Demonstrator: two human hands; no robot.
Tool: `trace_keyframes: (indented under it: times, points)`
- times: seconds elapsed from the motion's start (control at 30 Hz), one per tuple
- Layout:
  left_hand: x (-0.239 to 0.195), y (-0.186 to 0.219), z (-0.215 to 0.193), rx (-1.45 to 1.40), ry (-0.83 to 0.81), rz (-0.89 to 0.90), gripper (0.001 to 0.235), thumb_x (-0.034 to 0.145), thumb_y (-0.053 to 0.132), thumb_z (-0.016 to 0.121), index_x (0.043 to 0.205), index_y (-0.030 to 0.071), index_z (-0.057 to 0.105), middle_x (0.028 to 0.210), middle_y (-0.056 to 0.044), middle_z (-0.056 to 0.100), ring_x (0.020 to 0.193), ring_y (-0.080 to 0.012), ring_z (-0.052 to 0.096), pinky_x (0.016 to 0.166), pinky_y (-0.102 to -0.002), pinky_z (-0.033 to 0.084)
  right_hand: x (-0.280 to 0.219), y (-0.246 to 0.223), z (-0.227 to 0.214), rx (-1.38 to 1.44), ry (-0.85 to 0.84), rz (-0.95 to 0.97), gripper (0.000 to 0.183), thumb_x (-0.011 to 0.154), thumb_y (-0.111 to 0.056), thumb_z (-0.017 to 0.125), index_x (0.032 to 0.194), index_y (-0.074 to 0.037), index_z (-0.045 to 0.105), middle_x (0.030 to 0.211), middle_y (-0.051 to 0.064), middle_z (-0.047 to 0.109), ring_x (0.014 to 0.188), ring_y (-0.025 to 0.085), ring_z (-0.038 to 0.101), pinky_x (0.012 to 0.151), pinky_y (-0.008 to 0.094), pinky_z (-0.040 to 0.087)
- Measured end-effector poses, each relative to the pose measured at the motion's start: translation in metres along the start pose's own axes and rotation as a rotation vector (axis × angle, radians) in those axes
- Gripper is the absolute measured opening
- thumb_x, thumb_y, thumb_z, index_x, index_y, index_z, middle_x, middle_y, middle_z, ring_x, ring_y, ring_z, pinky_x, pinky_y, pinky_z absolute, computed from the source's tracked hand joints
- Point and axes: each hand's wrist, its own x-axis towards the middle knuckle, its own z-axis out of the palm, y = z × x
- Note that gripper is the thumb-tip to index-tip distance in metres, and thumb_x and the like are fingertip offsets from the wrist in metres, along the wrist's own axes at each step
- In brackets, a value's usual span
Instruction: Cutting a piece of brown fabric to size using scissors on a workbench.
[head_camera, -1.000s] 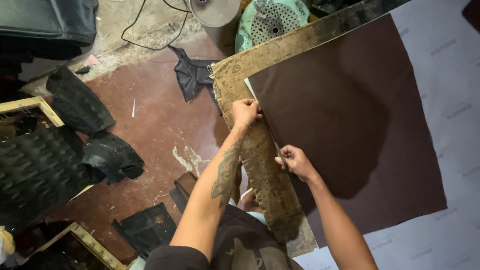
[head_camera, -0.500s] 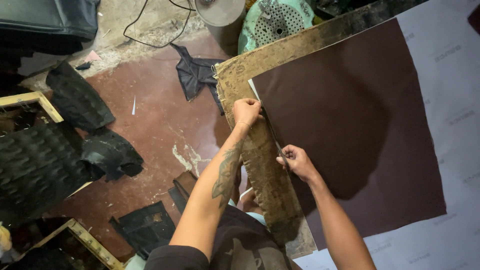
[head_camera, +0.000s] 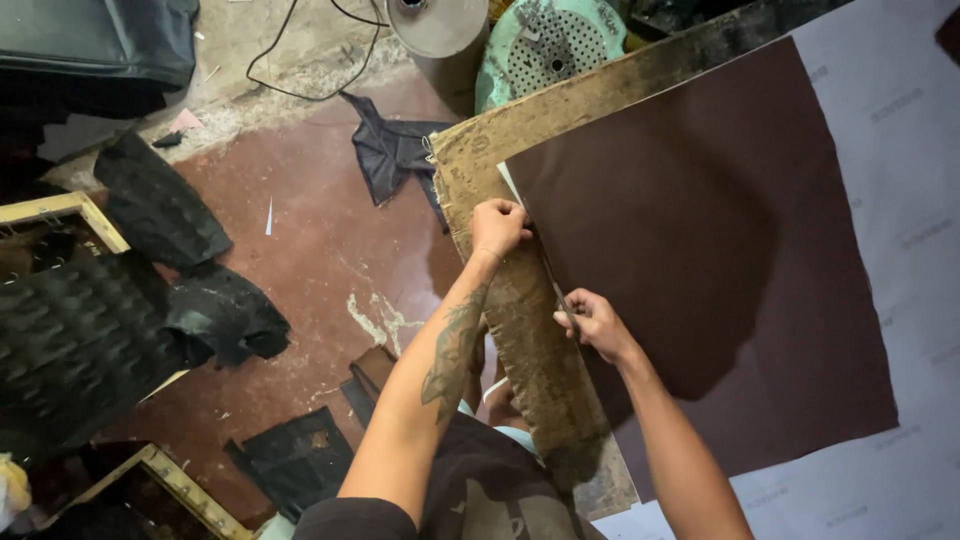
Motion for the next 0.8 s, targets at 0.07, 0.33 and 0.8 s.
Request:
trace_keyframes:
  times: [0.07,0.33,0.8]
  points:
    - [0.004,-0.003,0.001,-0.011,0.003,0.016,0.02,0.084,0.014,0.065,0.096,0.006,0.079,0.08,-0.013,0.076,0.063,-0.0216,0.076,0.059,-0.03,0.062,0.004,0.003,0.0,-0.008,-0.004,-0.001,0.028,0.081,-0.015,0.083,0.094,0.002,0.066,0.07,0.01,0.06,0.056,0.017,0.067,0.036,0.019,0.043]
    - [0.035,-0.027,0.007,0.181,0.053,0.06,0.013,0.084,0.021,0.07,0.086,0.019,0.082,0.069,-0.005,0.076,0.06,-0.0187,0.076,0.06,-0.029,0.062,0.011,0.016,-0.005,-0.013,0.02,-0.002,0.028,0.079,-0.015,0.085,0.091,0.002,0.067,0.066,0.01,0.061,0.052,0.017,0.066,0.036,0.019,0.043]
    - [0.037,-0.024,0.003,0.28,0.059,0.032,0.017,0.084,0.024,0.067,0.089,0.022,0.083,0.094,-0.013,0.079,0.103,-0.0353,0.074,0.088,-0.048,0.06,0.022,-0.012,-0.003,-0.028,0.001,0.013,0.027,0.079,-0.015,0.086,0.09,0.0,0.066,0.065,0.008,0.058,0.052,0.016,0.066,0.035,0.02,0.043]
